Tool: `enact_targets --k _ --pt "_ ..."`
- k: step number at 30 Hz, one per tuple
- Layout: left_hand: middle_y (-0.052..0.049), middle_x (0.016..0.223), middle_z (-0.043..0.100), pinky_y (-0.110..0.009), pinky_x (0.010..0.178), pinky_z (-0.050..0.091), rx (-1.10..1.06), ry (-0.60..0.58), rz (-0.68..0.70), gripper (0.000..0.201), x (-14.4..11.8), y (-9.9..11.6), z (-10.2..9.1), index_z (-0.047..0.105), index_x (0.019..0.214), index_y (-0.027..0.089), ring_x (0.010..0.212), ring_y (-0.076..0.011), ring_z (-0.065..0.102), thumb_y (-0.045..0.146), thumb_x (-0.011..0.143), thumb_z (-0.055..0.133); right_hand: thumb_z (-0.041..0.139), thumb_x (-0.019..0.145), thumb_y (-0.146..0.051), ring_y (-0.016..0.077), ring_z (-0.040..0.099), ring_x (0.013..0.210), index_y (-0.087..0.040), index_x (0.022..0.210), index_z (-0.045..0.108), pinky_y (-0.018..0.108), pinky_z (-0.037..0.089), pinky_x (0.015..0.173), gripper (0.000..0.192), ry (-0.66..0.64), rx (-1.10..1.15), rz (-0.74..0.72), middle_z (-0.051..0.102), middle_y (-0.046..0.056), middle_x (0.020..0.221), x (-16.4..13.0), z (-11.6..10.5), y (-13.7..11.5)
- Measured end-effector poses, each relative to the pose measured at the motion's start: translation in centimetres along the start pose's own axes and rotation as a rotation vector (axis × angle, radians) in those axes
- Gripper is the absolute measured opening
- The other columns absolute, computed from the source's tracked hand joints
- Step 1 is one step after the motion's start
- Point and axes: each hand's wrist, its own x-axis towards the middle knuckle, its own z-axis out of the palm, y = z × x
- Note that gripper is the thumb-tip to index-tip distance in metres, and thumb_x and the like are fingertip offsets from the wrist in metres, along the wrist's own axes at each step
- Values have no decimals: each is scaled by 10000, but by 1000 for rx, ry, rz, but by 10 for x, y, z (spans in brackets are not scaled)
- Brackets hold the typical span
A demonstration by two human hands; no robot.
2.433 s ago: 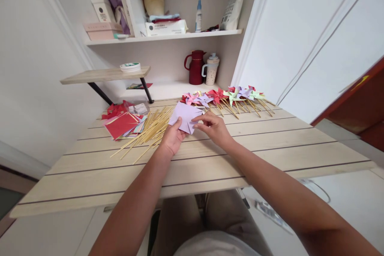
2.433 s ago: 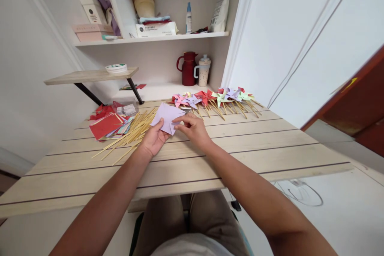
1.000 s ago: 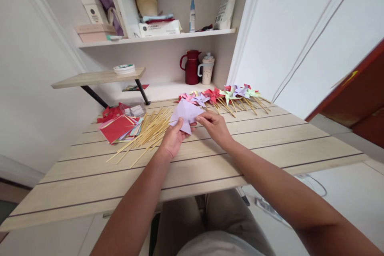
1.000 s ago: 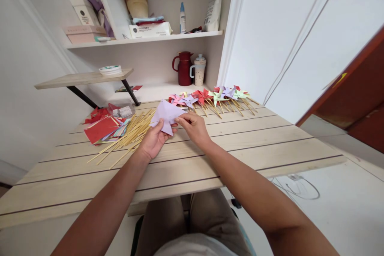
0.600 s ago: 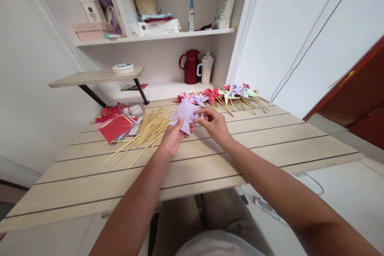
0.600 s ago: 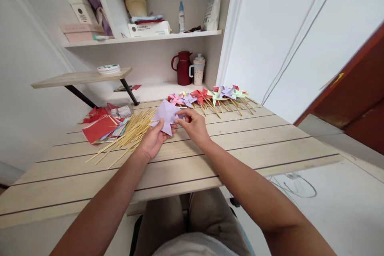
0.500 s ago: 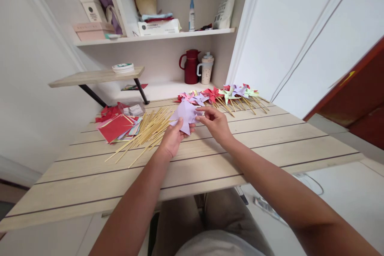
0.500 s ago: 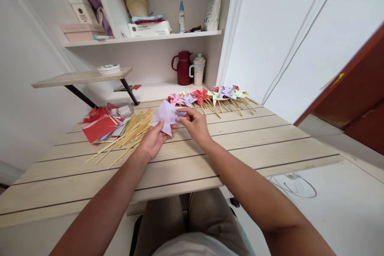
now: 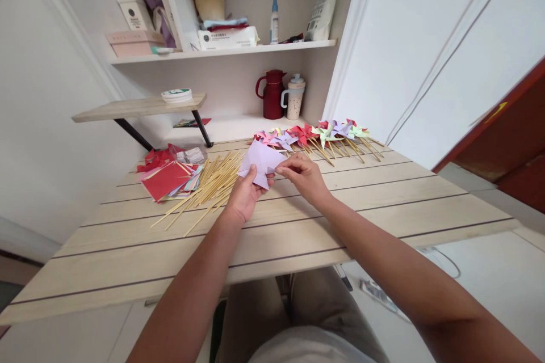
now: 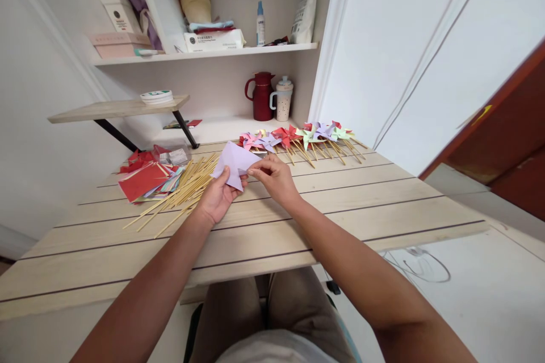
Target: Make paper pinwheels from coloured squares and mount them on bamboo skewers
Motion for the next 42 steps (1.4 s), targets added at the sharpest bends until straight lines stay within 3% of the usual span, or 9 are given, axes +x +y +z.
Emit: enact_targets --k 11,22,34,42 --pt "-101 860 767 -305 688 492 137 -51 66 473 -1 -7 0 724 989 149 708 -187 690 572 781 755 750 800 -292 176 515 693 -206 714 737 317 407 635 122 -5 -80 53 582 18 715 2 -1 1" --pt "-96 835 761 -302 676 500 160 -89 67 477 -2 -10 1 713 1001 147 689 -175 680 585 815 720 744 774 -288 163 495 663 -200 646 682 311 407 614 167 9 -137 69 563 14 693 3 -1 -1" --pt "-61 796 722 -304 716 501 153 -127 71 414 -3 -12 3 708 982 144 710 -154 657 470 752 820 769 768 -299 169 511 674 -208 656 688 307 406 600 166 -24 -156 48 571 15 690 2 -2 2" --pt "-58 770 716 -279 692 485 226 -102 65 272 -4 -12 3 732 918 127 680 -137 640 337 761 807 766 784 -316 180 529 698 -207 642 678 311 419 618 199 -28 -177 22 573 19 677 1 0 3"
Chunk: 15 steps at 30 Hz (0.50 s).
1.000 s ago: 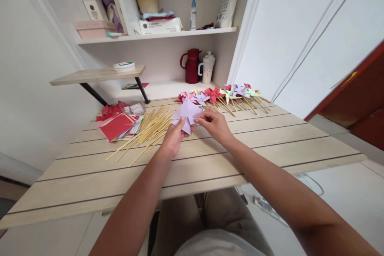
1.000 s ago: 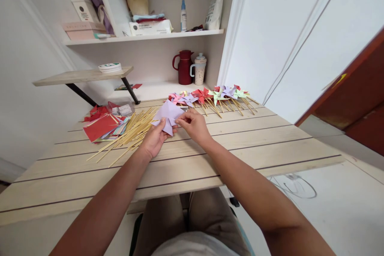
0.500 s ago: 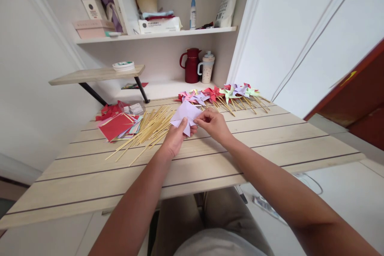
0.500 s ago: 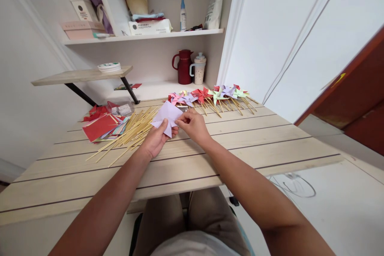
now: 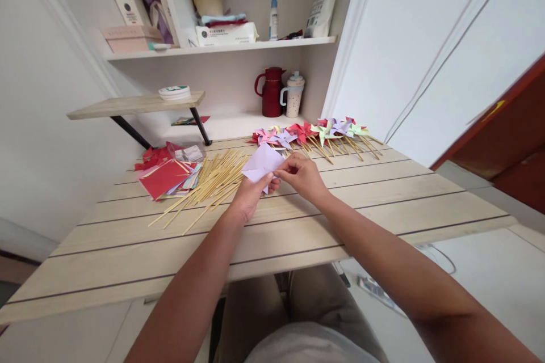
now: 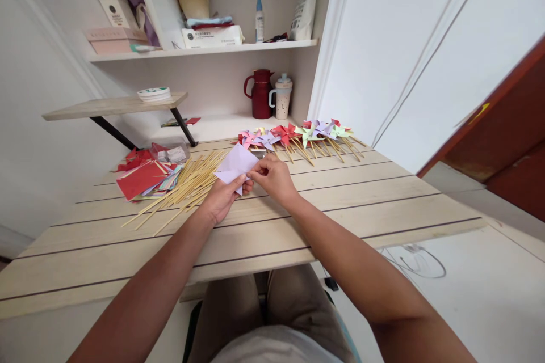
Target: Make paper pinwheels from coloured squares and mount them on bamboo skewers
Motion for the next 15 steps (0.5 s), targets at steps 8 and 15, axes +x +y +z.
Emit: enact_targets --k 8,15 --pt "-59 731 722 -273 645 484 62 74 9 226 -1 3 0 733 872 132 620 -133 628 326 767 783 776 770 -294 169 526 687 -202 691 702 317 432 630 142 -1 35 1 584 23 730 -1 1 -3" --pt "-47 648 708 -300 600 484 280 170 79 126 5 -3 -2 741 788 164 553 -166 615 280 751 774 746 824 -363 199 591 833 -254 1139 697 387 525 791 337 181 -10 -41 567 66 1052 3 -9 -5"
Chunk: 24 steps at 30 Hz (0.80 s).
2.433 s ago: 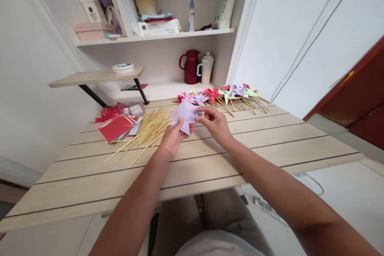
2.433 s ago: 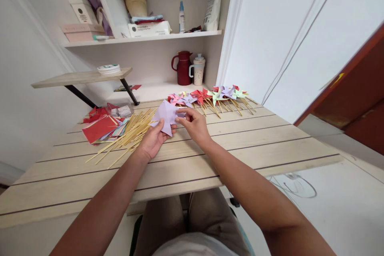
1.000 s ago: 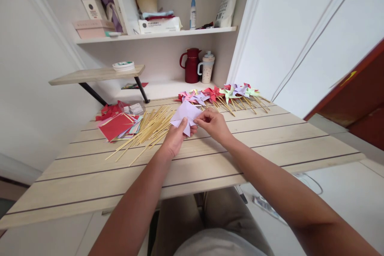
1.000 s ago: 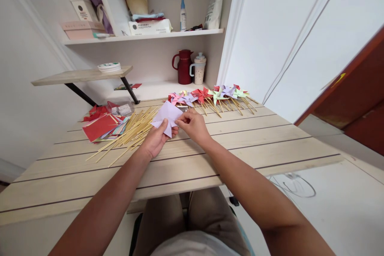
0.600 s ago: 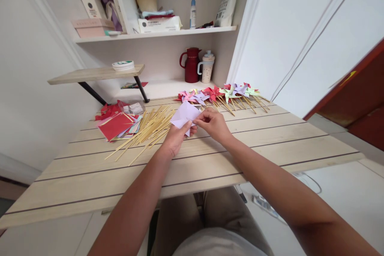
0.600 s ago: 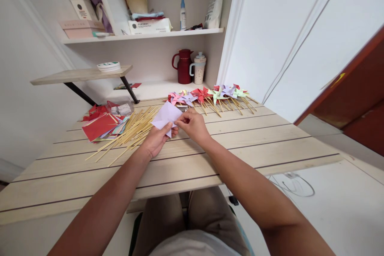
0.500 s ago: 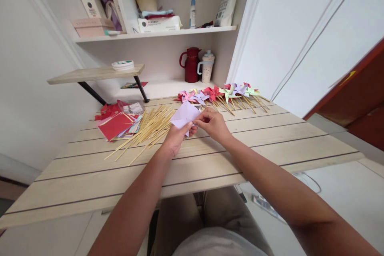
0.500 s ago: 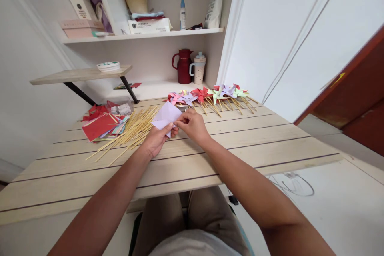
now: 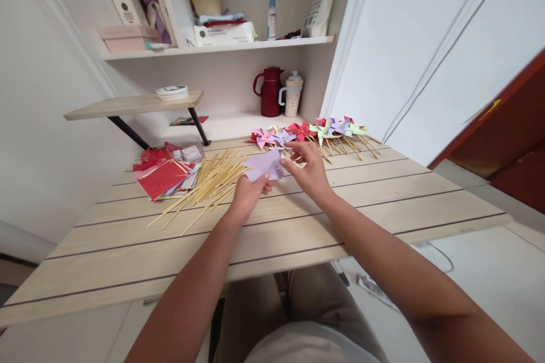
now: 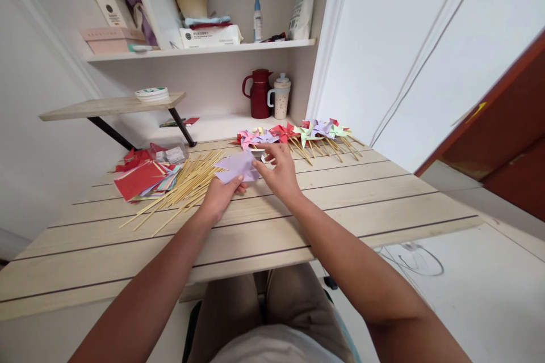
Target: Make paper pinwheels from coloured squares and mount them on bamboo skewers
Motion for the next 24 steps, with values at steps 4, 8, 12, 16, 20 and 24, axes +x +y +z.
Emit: enact_targets --k 4,8,12,16,20,24 --pt "-27 590 682 -291 593 448 168 -36 124 134 -1 -5 1 727 636 205 538 -174 595 266 747 769 736 842 -396 282 561 1125 -315 1352 571 473 489 987 543 18 -53 -118 516 103 1276 2 -7 -8" --pt "-18 593 673 -286 605 427 273 -28 209 176 -1 -3 -1 726 620 220 556 -180 591 288 783 731 767 816 -484 343 465 1305 -321 1353 581 514 409 1100 591 -3 -116 -239 495 115 1335 3 -12 -13" --pt "-15 632 676 -295 647 433 301 2 256 159 -2 3 -4 739 664 228 582 -185 591 295 805 708 802 782 -504 361 483 1290 -329 1264 656 535 364 1106 534 -67 -215 -298 514 112 1350 3 -12 -10" --pt "-22 677 680 -290 667 424 225 -22 251 76 -4 4 -4 759 694 238 645 -198 593 239 766 736 818 787 -421 351 492 1280 -327 1160 710 526 333 1087 400 -143 -326 -306 555 92 1374 1 -9 -9" --pt "-31 697 677 -289 701 430 183 -31 207 101 -4 2 -3 756 672 245 745 -222 621 174 740 731 802 808 -322 319 525 1244 -305 931 757 505 318 1072 131 -190 -326 -339 629 55 1327 -1 -7 -10" --pt "-32 727 682 -305 763 463 162 16 238 73 -5 5 -1 759 692 259 816 -239 631 200 736 759 806 791 -307 310 570 1158 -277 733 734 517 345 1050 97 -188 -190 -250 715 43 1170 -1 -4 -10"
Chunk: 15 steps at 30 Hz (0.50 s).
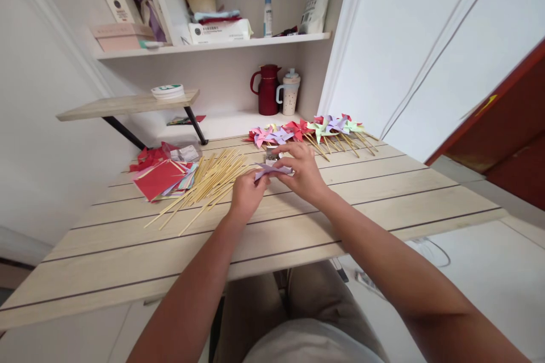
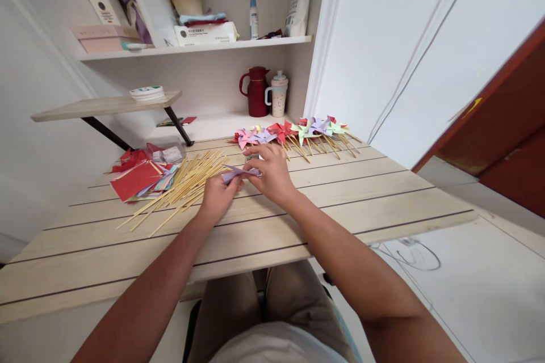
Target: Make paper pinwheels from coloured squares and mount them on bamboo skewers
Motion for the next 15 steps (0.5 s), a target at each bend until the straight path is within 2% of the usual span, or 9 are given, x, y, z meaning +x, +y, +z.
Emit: enact_targets --k 1,3,5,7,9,11,15 --pt "-36 798 702 -307 787 474 -6 21 26 51 0 1 0 776 769 263 845 -236 633 221 740 772 809 779 -314 306 587 1125 -271 735 735 507 375 1030 97 22 82 57 726 50 1123 0 1 0" --pt "-48 998 715 -304 835 486 -30 74 71 247 1 4 0 775 991 276 905 -218 636 271 745 801 820 745 -344 295 630 1029 -250 785 747 474 459 940 126 72 306 241 736 64 1031 1 4 1" --pt "-62 1167 674 -298 872 489 -67 120 80 472 1 6 -1 710 1193 293 968 -201 635 319 737 831 840 692 -384 281 663 908 -216 837 747 433 513 814 240 124 554 482 739 69 939 2 7 3" --pt "-74 1258 634 -299 917 481 -119 139 59 600 3 5 -3 647 1295 303 1061 -202 622 361 732 847 866 632 -403 267 679 828 -189 848 733 406 529 743 332 173 756 683 747 69 880 3 10 4" --pt "-84 1307 622 -303 975 461 -184 119 35 565 4 3 -4 657 1276 287 1170 -212 590 407 752 833 889 586 -394 260 693 814 -179 838 715 396 543 739 374 216 885 787 759 73 871 4 12 3" --pt "-88 1306 646 -307 1016 438 -267 58 6 447 5 1 -4 708 1174 252 1223 -218 573 448 783 802 906 555 -368 258 703 829 -181 841 711 390 557 747 393 232 970 831 770 78 889 4 14 0" --pt "-78 1150 733 -327 990 453 -428 -87 -110 380 4 -2 0 746 1063 213 1092 -212 641 468 785 795 923 522 -313 247 695 812 -178 858 745 369 565 735 403 179 1102 873 782 85 905 2 18 -9"
